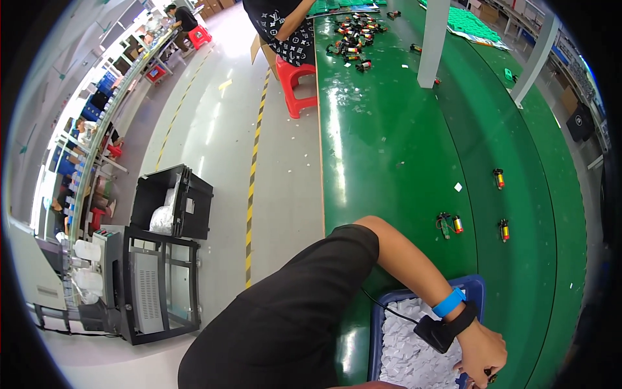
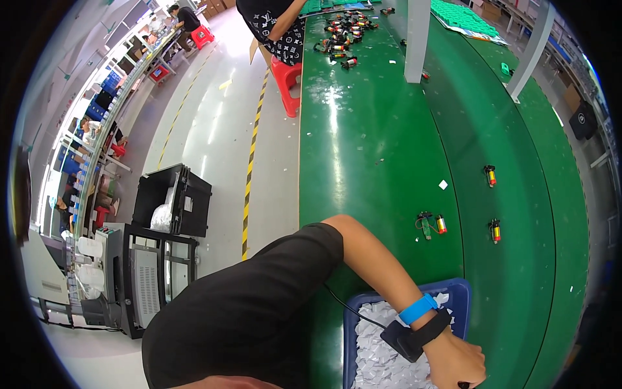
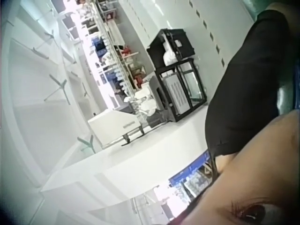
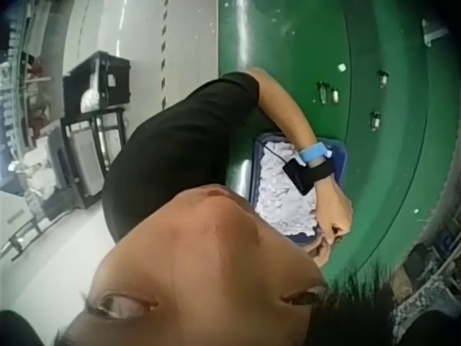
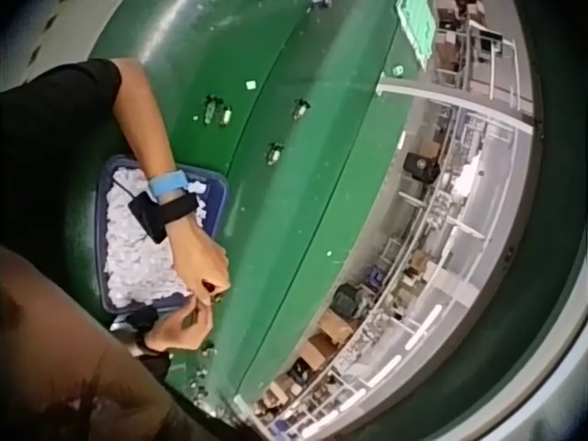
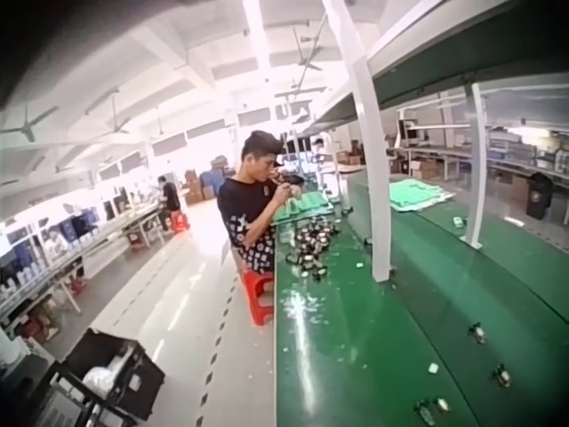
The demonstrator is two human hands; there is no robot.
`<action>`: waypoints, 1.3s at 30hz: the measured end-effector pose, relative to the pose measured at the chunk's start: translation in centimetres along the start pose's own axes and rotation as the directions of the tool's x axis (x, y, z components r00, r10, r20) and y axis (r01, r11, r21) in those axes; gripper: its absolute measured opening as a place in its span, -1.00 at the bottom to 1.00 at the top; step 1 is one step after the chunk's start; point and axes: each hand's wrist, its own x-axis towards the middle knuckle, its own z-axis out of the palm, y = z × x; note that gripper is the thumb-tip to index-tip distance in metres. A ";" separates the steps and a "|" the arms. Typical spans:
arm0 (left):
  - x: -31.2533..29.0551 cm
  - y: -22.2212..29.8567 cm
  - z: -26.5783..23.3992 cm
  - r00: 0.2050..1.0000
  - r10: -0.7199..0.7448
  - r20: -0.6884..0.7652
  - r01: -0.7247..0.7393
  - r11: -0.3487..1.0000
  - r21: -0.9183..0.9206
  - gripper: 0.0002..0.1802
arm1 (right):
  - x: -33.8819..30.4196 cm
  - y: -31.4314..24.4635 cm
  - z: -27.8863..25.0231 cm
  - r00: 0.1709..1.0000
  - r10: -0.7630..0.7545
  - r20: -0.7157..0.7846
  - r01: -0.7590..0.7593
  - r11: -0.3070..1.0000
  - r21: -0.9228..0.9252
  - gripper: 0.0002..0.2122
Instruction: Assembling small cylindrical parts by joining bases and caps at a factory workbench.
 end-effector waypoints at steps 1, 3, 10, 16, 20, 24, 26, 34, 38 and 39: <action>0.1 0.1 -0.1 0.999 -0.042 0.027 0.043 0.998 -0.056 -0.56 | 0.2 -0.1 -0.2 0.999 0.024 0.045 -0.023 1.000 -0.022 -0.75; 0.0 0.6 -0.6 0.995 -0.083 0.058 0.089 0.990 -0.113 -0.56 | 0.8 -0.5 -0.8 0.993 -0.035 0.109 0.040 0.998 -0.048 -0.75; -0.4 1.1 -1.1 0.981 -0.118 0.155 0.136 0.985 -0.106 -0.62 | -0.6 -0.5 -0.5 0.997 -0.011 0.070 0.016 0.998 -0.067 -0.76; -1.1 -0.1 1.2 0.994 0.111 -0.012 -0.102 0.949 0.298 -0.67 | -2.5 3.8 0.2 0.872 0.457 0.175 -0.490 0.820 0.297 -0.77; -1.6 0.8 1.5 0.994 0.090 -0.062 -0.056 0.908 0.416 -0.68 | -2.3 3.5 0.1 0.828 0.503 0.248 -0.560 0.715 0.418 -0.75; -1.6 0.7 1.0 0.997 0.031 -0.073 0.001 0.916 0.402 -0.68 | -2.1 3.4 -0.9 0.830 0.513 0.217 -0.557 0.768 0.315 -0.74; -1.5 0.3 1.1 0.994 0.066 -0.090 -0.025 0.918 0.397 -0.66 | -1.9 2.9 -1.1 0.834 0.517 0.193 -0.551 0.798 0.244 -0.74; -0.7 0.7 0.2 0.989 -0.118 0.091 0.129 0.982 -0.138 -0.73 | -1.2 -0.4 -0.2 0.996 0.080 0.048 -0.085 0.990 0.109 -0.81; -0.4 1.0 0.2 0.990 -0.099 0.103 0.105 0.993 -0.046 -0.73 | -2.0 1.5 -0.6 0.981 0.181 0.064 -0.192 0.937 0.291 -0.81; -0.6 1.1 0.3 0.990 -0.101 0.103 0.106 0.993 -0.048 -0.73 | -2.4 2.5 -0.7 0.959 0.277 0.054 -0.279 0.899 0.338 -0.81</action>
